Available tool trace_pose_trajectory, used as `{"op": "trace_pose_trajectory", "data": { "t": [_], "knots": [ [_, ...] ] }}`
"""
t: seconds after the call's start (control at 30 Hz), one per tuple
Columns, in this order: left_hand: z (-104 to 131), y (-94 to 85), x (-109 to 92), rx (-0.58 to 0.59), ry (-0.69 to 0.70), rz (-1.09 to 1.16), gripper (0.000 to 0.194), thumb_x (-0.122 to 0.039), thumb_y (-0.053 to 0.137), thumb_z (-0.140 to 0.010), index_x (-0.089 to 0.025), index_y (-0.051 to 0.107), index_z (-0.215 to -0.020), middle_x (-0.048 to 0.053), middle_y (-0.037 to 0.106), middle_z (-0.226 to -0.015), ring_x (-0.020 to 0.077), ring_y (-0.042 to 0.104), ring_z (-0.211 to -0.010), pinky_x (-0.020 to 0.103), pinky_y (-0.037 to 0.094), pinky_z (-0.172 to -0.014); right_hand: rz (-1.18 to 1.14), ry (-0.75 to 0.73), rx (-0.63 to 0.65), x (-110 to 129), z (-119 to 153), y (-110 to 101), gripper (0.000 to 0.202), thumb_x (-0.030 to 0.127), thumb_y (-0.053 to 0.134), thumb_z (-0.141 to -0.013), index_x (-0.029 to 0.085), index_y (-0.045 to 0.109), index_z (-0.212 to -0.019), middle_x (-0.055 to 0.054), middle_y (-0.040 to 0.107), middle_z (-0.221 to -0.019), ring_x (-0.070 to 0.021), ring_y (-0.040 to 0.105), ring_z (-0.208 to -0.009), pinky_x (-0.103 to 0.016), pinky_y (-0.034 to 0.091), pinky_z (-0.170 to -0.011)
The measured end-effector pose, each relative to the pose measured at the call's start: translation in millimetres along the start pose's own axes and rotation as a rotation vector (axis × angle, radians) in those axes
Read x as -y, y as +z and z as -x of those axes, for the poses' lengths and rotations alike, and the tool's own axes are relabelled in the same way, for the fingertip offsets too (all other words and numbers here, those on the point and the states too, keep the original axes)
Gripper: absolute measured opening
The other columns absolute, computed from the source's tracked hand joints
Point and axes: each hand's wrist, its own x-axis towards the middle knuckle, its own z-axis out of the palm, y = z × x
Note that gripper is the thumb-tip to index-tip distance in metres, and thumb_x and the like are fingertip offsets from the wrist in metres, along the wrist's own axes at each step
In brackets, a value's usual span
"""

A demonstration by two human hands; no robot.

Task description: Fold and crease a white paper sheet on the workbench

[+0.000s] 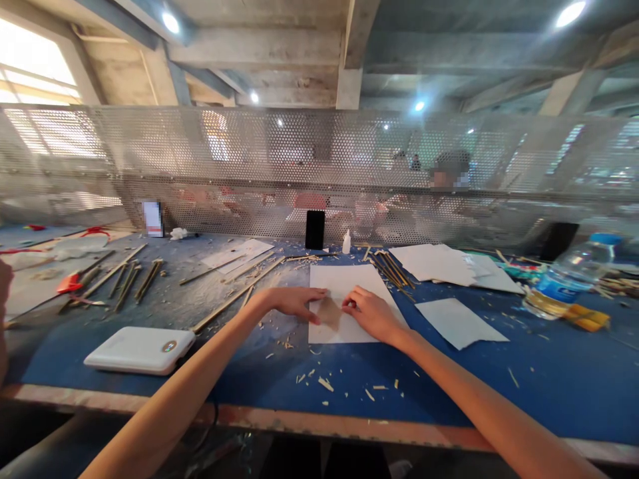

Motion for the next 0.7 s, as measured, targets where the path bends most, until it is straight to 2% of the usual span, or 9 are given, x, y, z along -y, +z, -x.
{"op": "trace_pose_trajectory", "data": {
  "t": [0.13,0.3,0.5,0.63,0.7],
  "knots": [
    [1.7,-1.3,-3.3,0.004,-0.018,0.005,0.093,-0.064,0.061,-0.079,-0.016,0.028,-0.151,0.011,0.018,-0.157,0.0308,0.020,-0.143,0.036,0.017,-0.115,-0.033,-0.058,0.061,-0.5,0.5,0.4,0.010,0.025,0.059,-0.092,0.018,0.066,-0.091,-0.003,0.064,-0.091,-0.0157,0.061,-0.080,-0.025,0.043,-0.073],
    [2.5,-1.8,-4.9,0.007,-0.037,0.002,0.094,-0.065,0.060,-0.080,-0.014,0.027,-0.152,0.012,0.017,-0.157,0.0305,0.020,-0.143,0.037,0.016,-0.116,0.113,-0.037,-0.004,-4.0,-0.9,-4.1,0.010,0.021,0.059,-0.092,0.017,0.068,-0.090,-0.005,0.064,-0.095,-0.0179,0.061,-0.088,-0.028,0.043,-0.080],
    [-0.1,1.0,1.3,-0.002,-0.028,0.009,0.095,-0.067,0.060,-0.079,-0.019,0.024,-0.153,0.010,0.018,-0.158,0.0311,0.021,-0.142,0.041,0.018,-0.115,-0.042,-0.120,0.071,3.5,1.2,-0.2,0.011,0.026,0.059,-0.093,0.019,0.066,-0.089,-0.003,0.064,-0.091,-0.0165,0.061,-0.083,-0.026,0.043,-0.074],
    [-0.3,0.7,1.3,-0.001,-0.026,0.004,0.096,-0.066,0.061,-0.078,-0.015,0.026,-0.152,0.012,0.018,-0.157,0.0313,0.020,-0.143,0.039,0.016,-0.115,-0.015,-0.042,0.013,-3.2,-1.5,-1.5,0.010,0.024,0.059,-0.092,0.017,0.066,-0.088,-0.005,0.064,-0.092,-0.0172,0.061,-0.082,-0.028,0.043,-0.075],
    [0.3,0.2,0.5,0.001,-0.017,-0.003,0.094,-0.066,0.059,-0.080,-0.017,0.026,-0.152,0.011,0.017,-0.158,0.0306,0.020,-0.143,0.039,0.016,-0.116,-0.020,0.003,-0.014,-6.5,-1.8,-2.4,0.009,0.023,0.060,-0.090,0.017,0.066,-0.087,-0.004,0.064,-0.090,-0.0169,0.060,-0.080,-0.028,0.043,-0.073]
  ]
}}
